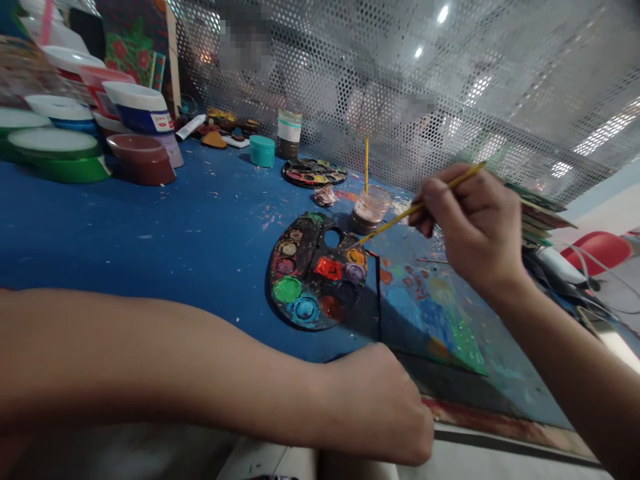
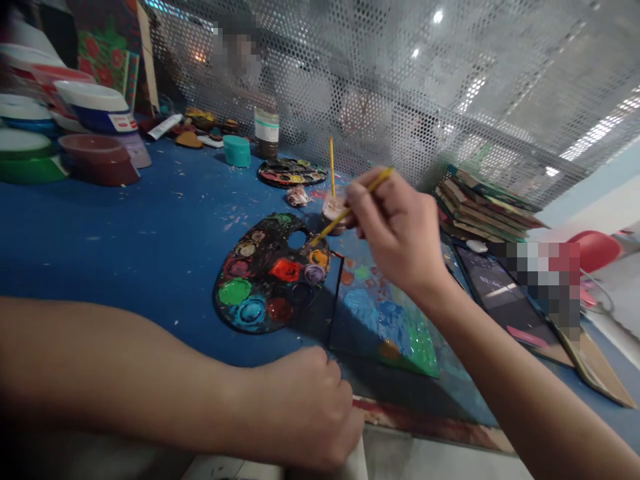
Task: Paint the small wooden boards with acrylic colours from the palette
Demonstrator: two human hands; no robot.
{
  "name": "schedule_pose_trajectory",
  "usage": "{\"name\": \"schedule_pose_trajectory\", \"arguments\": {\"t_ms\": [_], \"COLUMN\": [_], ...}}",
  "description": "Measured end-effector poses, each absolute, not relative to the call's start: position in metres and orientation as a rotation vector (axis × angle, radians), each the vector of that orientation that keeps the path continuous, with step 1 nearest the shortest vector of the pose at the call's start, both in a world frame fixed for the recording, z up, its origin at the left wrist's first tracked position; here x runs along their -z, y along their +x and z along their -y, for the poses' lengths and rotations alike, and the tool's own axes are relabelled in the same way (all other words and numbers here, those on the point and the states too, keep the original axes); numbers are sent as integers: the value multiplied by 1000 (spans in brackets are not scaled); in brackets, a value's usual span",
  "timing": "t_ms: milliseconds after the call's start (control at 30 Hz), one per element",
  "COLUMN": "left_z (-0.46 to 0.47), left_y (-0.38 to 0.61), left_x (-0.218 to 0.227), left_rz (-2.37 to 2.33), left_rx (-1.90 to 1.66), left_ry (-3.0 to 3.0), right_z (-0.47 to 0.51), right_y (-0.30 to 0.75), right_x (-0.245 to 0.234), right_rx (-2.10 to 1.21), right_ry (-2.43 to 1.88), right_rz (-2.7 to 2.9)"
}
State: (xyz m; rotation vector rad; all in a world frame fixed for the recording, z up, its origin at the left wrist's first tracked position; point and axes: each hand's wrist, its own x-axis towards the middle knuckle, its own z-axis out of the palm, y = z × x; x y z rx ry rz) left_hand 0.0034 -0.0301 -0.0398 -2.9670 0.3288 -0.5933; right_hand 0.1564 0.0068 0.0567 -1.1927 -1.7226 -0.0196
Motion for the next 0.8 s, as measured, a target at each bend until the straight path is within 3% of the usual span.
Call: {"name": "schedule_pose_trajectory", "arguments": {"t_ms": [800], "left_z": [29], "left_y": [3], "left_x": [42], "left_rz": [-359], "left_rx": [682], "left_ry": [-2927], "right_z": [-6], "right_y": [170], "right_x": [-49], "right_rx": [-198], "right_ry": [-1263], "right_rz": [1713]}}
